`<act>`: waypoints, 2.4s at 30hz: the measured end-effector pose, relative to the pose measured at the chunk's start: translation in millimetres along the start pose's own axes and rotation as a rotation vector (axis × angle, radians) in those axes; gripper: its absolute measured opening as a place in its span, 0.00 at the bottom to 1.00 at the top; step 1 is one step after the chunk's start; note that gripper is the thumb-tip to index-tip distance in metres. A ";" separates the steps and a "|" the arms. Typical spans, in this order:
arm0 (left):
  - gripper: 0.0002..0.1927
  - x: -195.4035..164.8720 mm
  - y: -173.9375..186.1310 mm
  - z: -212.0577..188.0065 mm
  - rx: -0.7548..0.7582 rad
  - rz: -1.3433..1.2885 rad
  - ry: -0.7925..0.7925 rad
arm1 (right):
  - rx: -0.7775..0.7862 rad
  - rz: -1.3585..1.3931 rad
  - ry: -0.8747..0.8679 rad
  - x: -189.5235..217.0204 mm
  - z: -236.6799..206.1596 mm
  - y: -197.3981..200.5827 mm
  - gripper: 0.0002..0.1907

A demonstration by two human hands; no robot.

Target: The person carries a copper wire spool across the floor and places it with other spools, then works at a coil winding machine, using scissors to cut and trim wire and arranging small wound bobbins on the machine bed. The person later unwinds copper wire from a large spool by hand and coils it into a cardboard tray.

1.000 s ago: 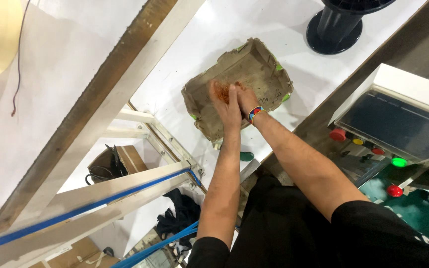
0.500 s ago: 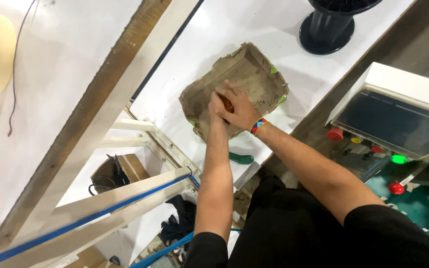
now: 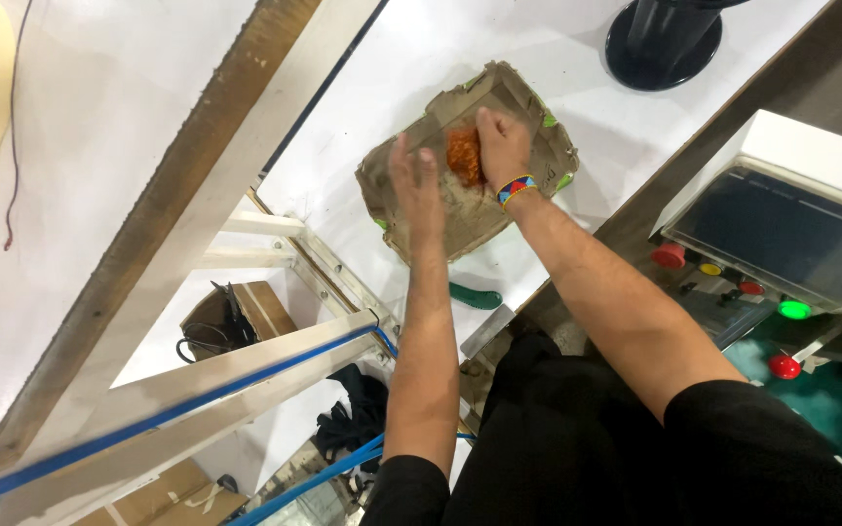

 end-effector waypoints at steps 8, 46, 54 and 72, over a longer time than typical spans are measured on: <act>0.14 9.4 -6.5 0.2 -0.312 -0.498 0.149 | 0.448 0.014 0.185 10.4 -48.1 -43.9 0.27; 0.20 -1.9 -33.2 -34.5 -0.136 -0.735 0.250 | 0.205 -0.259 0.114 -8.5 -42.0 -9.8 0.21; 0.16 -33.9 5.9 0.6 -0.207 0.312 -0.214 | 0.697 0.460 -0.593 -7.6 -30.4 -40.0 0.42; 0.37 -12.4 -38.7 -130.6 0.035 -0.596 0.178 | 0.665 -0.247 0.450 -24.2 -130.5 65.3 0.33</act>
Point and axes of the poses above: each hand's wrist, its own z-axis towards the middle knuckle, its own y-axis out of the back of the hand, x = y × z, the point moved 4 cm from there along z, towards the middle knuckle, and after that the axes turned 5 degrees about x, right-handed, at the moved point
